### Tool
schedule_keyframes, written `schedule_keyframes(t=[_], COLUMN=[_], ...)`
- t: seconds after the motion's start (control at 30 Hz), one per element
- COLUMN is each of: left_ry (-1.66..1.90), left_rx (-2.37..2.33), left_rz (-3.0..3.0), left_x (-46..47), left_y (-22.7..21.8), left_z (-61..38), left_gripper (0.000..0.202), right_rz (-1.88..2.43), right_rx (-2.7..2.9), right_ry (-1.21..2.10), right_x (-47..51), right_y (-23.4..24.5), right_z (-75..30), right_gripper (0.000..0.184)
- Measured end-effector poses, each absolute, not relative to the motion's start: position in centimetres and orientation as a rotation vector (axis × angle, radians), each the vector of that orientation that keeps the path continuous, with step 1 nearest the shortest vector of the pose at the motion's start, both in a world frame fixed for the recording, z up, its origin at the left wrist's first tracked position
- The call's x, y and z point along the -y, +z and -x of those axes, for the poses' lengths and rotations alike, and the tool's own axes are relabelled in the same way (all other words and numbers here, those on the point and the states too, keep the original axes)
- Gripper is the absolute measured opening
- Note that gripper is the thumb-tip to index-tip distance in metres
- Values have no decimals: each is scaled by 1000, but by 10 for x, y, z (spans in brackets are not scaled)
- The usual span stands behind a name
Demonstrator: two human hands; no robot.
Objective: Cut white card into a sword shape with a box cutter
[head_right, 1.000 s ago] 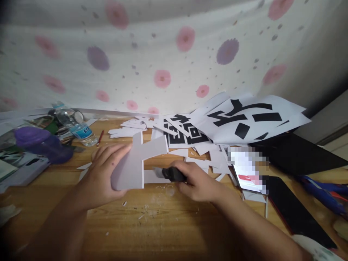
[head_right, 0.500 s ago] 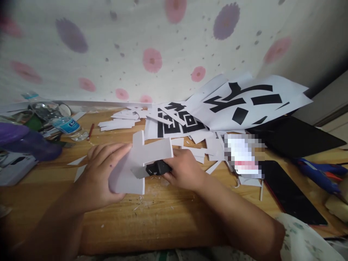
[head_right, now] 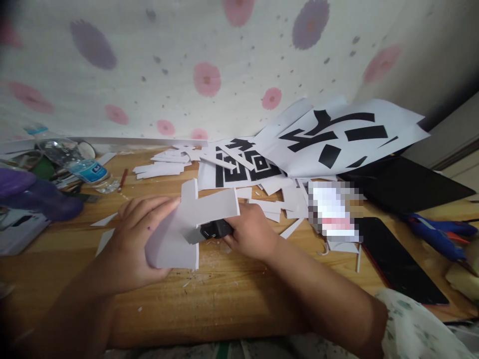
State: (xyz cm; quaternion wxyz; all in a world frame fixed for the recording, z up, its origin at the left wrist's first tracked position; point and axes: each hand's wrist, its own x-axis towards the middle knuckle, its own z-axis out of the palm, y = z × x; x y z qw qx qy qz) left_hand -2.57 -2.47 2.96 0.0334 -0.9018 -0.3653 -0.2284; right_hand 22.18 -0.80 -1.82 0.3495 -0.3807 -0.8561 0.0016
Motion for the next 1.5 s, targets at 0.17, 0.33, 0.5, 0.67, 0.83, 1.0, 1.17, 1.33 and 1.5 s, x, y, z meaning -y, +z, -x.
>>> schedule_keyframes(t=[0.17, 0.33, 0.5, 0.67, 0.83, 1.0, 1.17, 1.33, 1.5], left_ry=[-702, -738, -741, -713, -712, -678, -660, -695, -702], left_rx=[1152, 1165, 1189, 1216, 1260, 1285, 1309, 1312, 1294], left_rz=[2774, 2780, 2786, 2760, 2705, 2682, 2694, 2738, 2678], left_x=[26, 27, 27, 27, 29, 28, 25, 26, 24], left_y=[30, 30, 29, 29, 28, 27, 26, 27, 27], left_z=[24, 24, 25, 24, 24, 25, 25, 26, 28], left_gripper=[87, 88, 90, 91, 90, 88, 90, 91, 88], right_rz=[969, 1013, 1064, 1104, 1117, 949, 758, 791, 826], right_rx=[2175, 2154, 2149, 2082, 2048, 2052, 2045, 2106, 2108], right_ry=[39, 57, 11, -103, -35, 398, 827, 903, 754], right_x=[8, 7, 7, 9, 10, 9, 9, 10, 13], right_y=[-21, -25, -28, -25, -22, -17, -6, -1, -2], right_z=[-220, -220, -220, -218, -217, -221, -231, -234, -229], right_gripper=[11, 10, 10, 12, 17, 10, 42, 47, 45])
